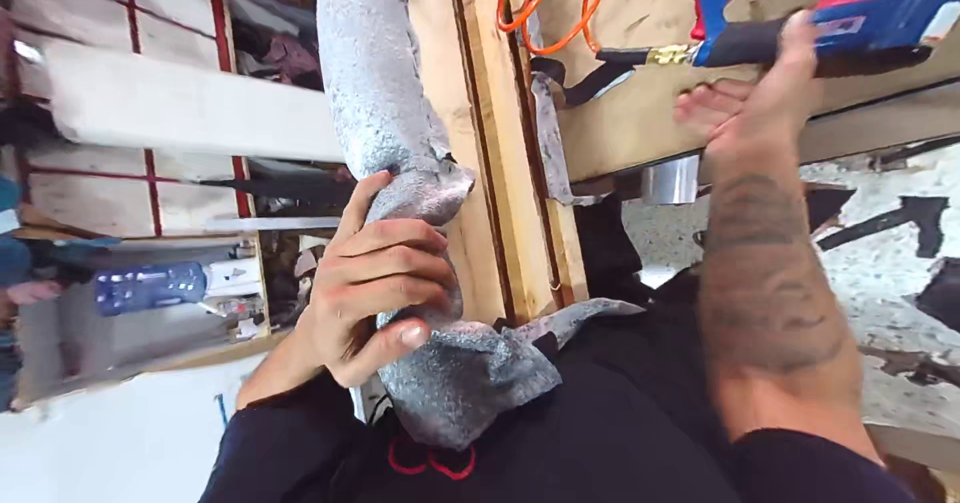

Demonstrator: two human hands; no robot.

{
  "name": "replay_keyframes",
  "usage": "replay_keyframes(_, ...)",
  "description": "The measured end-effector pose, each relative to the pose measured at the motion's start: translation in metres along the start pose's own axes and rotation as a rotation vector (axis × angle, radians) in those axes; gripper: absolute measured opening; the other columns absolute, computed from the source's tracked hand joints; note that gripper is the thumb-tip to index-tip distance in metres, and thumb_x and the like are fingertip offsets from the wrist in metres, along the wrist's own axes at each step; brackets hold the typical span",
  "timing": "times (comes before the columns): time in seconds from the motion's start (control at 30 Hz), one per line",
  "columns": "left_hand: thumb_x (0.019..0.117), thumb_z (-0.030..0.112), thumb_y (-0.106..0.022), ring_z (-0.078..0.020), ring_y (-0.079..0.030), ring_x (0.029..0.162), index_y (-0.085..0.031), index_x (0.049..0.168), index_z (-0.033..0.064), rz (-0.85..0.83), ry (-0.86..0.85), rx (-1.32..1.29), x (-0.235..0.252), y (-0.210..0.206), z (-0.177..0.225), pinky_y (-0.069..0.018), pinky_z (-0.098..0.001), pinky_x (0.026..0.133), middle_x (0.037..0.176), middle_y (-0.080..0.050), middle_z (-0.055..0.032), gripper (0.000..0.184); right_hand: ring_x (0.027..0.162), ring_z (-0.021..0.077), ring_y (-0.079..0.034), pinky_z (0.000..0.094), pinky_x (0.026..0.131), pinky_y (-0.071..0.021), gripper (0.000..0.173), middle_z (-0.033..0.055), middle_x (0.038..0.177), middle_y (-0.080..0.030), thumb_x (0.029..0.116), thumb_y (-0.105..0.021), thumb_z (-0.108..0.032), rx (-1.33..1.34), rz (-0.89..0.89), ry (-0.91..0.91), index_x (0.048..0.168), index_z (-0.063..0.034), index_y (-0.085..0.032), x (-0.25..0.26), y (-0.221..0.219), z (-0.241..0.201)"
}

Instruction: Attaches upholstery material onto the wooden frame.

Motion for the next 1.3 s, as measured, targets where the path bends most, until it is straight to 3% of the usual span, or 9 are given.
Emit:
replay_keyframes(0.13,0.1049,0.033,-0.05,-0.0181,-0.063,0.123,-0.069,0.122,0.012,0.091,0.28,-0.046,0.004,-0.004,0.014,-0.0168,-0.0679,0.124,0.114,-0.074,-0.0006,0.033,0.098,0.0338,-0.073,0.0504,0.079,-0.0644,0.085,0.0208,0.118,-0.068,0.0983,-0.036,-0.076,0.12,0.053,-0.188,0.146,-0.0053,-0.039,0.045,-0.018,-0.028)
replay_keyframes(0.27,0.0955,0.04,-0.066,-0.0315,-0.028,0.154,-0.001,0.164,0.0042,0.206,0.615,0.065,0.003,-0.008,0.033,-0.033,-0.0529,0.125,0.168,-0.02,-0.0193,0.101,0.096,0.0331,-0.073,0.0522,0.076,-0.0635,0.067,0.0187,0.114,-0.067,0.1054,-0.031,-0.063,-0.016,0.069,-0.207,0.143,-0.0084,-0.039,0.075,-0.021,-0.029)
replay_keyframes(0.43,0.1112,0.044,-0.018,-0.0224,-0.025,0.156,-0.035,0.159,0.0025,0.267,0.988,0.142,0.004,-0.021,0.054,-0.026,-0.0443,0.129,0.17,-0.024,-0.0107,0.065,0.11,0.0275,-0.065,0.0424,0.1,-0.0522,0.043,0.0196,0.128,-0.06,0.1137,-0.028,-0.021,-0.437,0.195,0.04,0.152,-0.004,-0.037,-0.018,-0.04,-0.083)
replay_keyframes(0.47,0.1122,0.037,-0.015,-0.0213,-0.028,0.155,-0.04,0.157,0.0027,0.316,1.044,0.123,0.005,-0.023,0.058,-0.0273,-0.0433,0.129,0.169,-0.028,-0.0093,0.061,0.094,0.0231,-0.067,0.0374,0.089,-0.0581,0.033,0.0182,0.108,-0.058,0.1121,-0.027,-0.013,-0.543,-0.022,0.171,0.142,0.0009,-0.035,-0.01,-0.025,-0.082)
replay_keyframes(0.5,0.113,0.033,-0.016,-0.0188,-0.032,0.154,-0.042,0.156,0.0044,0.369,1.117,0.105,0.006,-0.024,0.062,-0.0299,-0.0416,0.128,0.168,-0.032,-0.0068,0.058,0.085,0.025,-0.071,0.0391,0.077,-0.0638,0.034,0.0203,0.098,-0.061,0.1069,-0.036,-0.009,-0.464,-0.498,0.327,0.135,0.0107,-0.031,0.031,0.007,-0.075)
replay_keyframes(0.63,0.1129,0.04,-0.023,-0.0083,-0.035,0.151,-0.019,0.166,0.0183,0.448,1.399,0.022,0.011,-0.024,0.055,-0.0323,-0.0388,0.126,0.168,-0.032,0.0025,0.058,0.068,0.0142,-0.064,0.0389,0.066,-0.0606,0.031,-0.0059,0.083,-0.06,0.0941,-0.066,-0.03,-0.462,-0.511,0.011,0.12,-0.0205,-0.051,0.025,-0.003,-0.082)
replay_keyframes(0.87,0.0945,0.072,-0.049,-0.0277,-0.067,0.114,-0.03,0.162,0.0329,0.277,1.617,0.393,0.017,-0.03,0.053,-0.0558,-0.0607,0.082,0.15,-0.053,-0.0079,0.081,0.06,0.0147,-0.063,0.0364,0.055,-0.0602,0.03,-0.001,0.08,-0.065,0.0971,-0.069,-0.027,-0.621,-1.187,0.007,0.125,-0.0169,-0.066,-0.099,-0.043,-0.119)
replay_keyframes(1.1,0.0896,0.07,-0.058,-0.0353,-0.069,0.096,-0.026,0.164,0.0339,0.094,1.713,0.681,0.036,-0.036,0.053,-0.0539,-0.0589,0.068,0.149,-0.052,-0.0115,0.088,0.081,0.0056,-0.07,0.0296,0.07,-0.0603,0.026,0.0026,0.089,-0.072,0.0924,-0.073,-0.029,-0.599,-1.332,0.877,0.106,-0.007,-0.066,-0.222,-0.052,-0.131)
replay_keyframes(1.3,0.0801,0.049,-0.072,-0.0358,-0.068,0.105,-0.019,0.164,0.0388,0.007,1.763,0.682,0.037,-0.037,0.052,-0.0552,-0.0582,0.067,0.16,-0.042,-0.0076,0.1,0.07,0.0115,-0.069,0.0299,0.061,-0.055,0.026,0.0067,0.08,-0.073,0.091,-0.069,-0.024,-0.554,-1.388,1.016,0.108,-0.0051,-0.074,-0.253,-0.063,-0.095)
Point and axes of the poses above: each hand's wrist, its own x-axis towards the middle knuckle, its own y-axis out of the back of the hand, z = x × y, the point moved 4 cm from there along x, towards the middle knuckle
